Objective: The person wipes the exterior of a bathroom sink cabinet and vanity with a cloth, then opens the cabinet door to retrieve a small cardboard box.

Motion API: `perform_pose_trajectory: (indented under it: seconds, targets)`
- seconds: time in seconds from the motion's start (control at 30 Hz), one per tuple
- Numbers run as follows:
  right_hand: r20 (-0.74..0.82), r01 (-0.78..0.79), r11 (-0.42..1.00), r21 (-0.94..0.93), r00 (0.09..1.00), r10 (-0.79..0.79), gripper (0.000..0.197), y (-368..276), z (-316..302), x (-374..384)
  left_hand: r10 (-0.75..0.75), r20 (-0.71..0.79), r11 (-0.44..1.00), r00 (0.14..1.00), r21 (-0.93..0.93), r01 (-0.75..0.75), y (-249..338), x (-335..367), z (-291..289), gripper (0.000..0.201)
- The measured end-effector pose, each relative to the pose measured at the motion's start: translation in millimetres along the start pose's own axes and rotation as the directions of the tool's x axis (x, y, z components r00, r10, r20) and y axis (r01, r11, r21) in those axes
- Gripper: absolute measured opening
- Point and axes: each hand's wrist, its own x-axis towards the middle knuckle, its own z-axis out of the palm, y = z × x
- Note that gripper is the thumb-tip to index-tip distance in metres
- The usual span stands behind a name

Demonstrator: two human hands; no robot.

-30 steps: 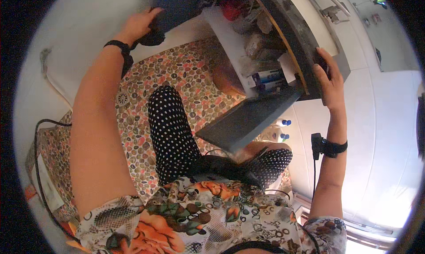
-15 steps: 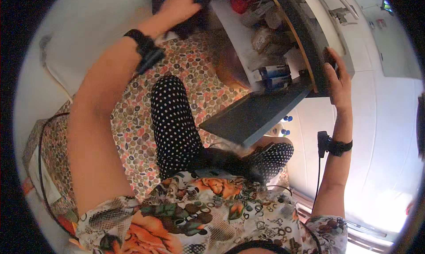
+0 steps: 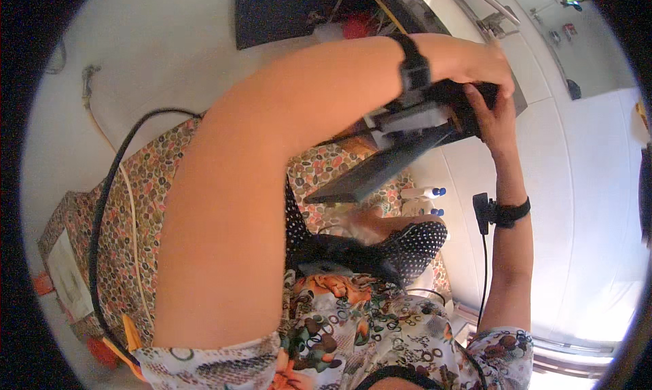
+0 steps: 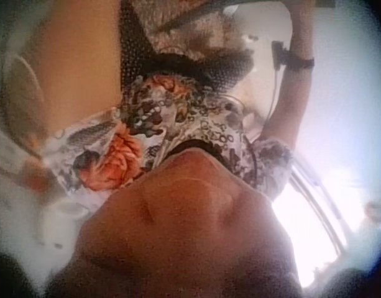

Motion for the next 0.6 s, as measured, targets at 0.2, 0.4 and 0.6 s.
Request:
perform_pose_trajectory:
  seconds: [0.2,0.4,0.6]
  targets:
    - [0.211,-0.162,0.982,-0.093,0.961,0.179,0.037,70,-25,4,-0.176,-0.514,0.984,0.840,-0.111,0.138,1,-76,-52,0.049]
    - [0.185,-0.327,0.914,-0.239,0.909,0.374,0.039,130,-60,-13,-0.406,-0.660,0.729,0.632,0.183,0.660,-83,-197,-80,0.055]
    - [0.035,-0.135,0.977,-0.162,0.989,0.142,0.044,75,-45,-33,-0.461,-0.599,0.578,0.654,0.357,0.734,-120,-204,-57,0.075]
